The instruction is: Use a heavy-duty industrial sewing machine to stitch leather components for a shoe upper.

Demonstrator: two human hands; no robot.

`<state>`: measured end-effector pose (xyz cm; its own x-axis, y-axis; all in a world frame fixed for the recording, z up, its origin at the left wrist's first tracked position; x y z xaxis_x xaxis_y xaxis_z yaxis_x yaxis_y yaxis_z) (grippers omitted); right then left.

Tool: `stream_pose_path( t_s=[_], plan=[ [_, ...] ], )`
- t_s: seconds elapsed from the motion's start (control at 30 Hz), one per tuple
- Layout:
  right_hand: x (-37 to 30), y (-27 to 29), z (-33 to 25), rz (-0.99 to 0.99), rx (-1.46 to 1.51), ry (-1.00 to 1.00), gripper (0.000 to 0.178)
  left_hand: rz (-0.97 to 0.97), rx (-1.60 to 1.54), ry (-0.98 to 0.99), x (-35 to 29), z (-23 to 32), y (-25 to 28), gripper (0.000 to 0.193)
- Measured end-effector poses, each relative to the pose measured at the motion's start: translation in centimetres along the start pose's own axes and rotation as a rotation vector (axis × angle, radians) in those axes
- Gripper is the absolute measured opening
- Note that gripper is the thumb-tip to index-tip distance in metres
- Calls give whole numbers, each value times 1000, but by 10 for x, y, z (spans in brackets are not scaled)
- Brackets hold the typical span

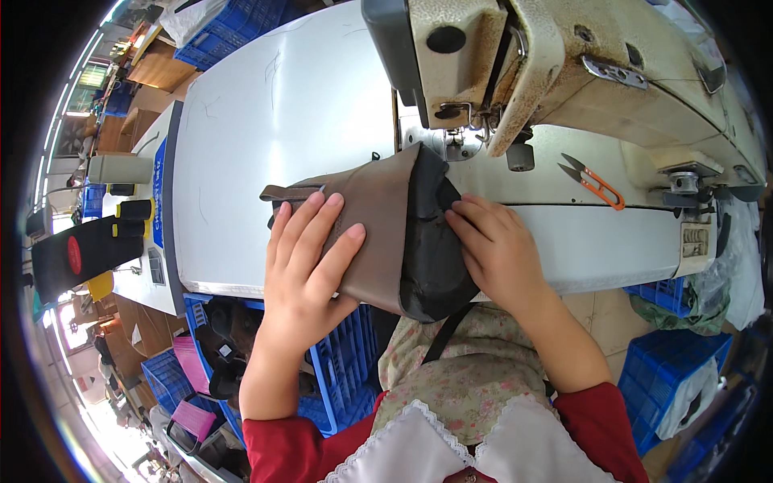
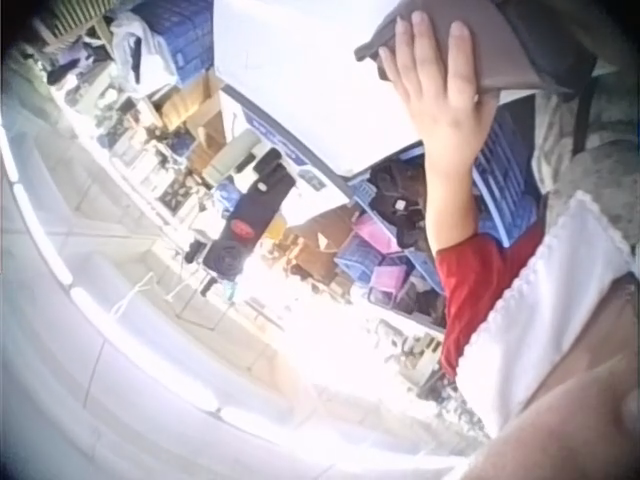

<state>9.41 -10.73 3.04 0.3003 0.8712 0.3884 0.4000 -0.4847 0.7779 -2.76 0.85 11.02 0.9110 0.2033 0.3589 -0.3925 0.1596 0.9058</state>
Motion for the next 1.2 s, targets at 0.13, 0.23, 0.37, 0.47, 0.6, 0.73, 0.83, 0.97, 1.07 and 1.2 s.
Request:
stream_pose_path(
  t_s=[0.13,0.23,0.37,0.47,0.6,0.73,0.83,0.97,1.07,1.2],
  plan=[
    [1,2,0,18,6,3,42,-2,0,-4,0,0,0,68],
    [7,3,-4,6,-34,-8,42,-6,1,-2,-1,0,0,68],
    [7,3,-6,5,-56,11,42,-2,5,-8,-1,1,-1,69],
    [9,2,-8,-14,-83,10,41,1,-19,17,-1,-2,-2,68],
    [11,1,-8,-11,-125,7,37,41,40,22,0,-10,-1,67],
    [21,2,5,47,-235,-8,36,-17,74,14,18,-10,-7,73],
    [26,3,14,74,-254,-23,36,-27,70,32,32,-15,-10,72],
    [29,4,21,75,-339,-48,35,8,21,30,43,-18,-15,73],
    [28,8,24,82,-297,-60,35,22,-3,21,46,-20,-16,75],
    [26,9,26,81,-270,-79,37,11,-5,29,49,-21,-16,78]
  ],
)
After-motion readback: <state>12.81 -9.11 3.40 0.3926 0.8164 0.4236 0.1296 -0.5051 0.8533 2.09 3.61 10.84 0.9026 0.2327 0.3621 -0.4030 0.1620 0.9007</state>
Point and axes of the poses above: each hand's wrist, its own x-axis towards the middle knuckle, its own y-axis out of the back of the hand, z = x × y, the point moved 10 cm from there along x, towards the middle knuckle, and after that the axes turned 3 degrees about y, right-handed, at the moved point
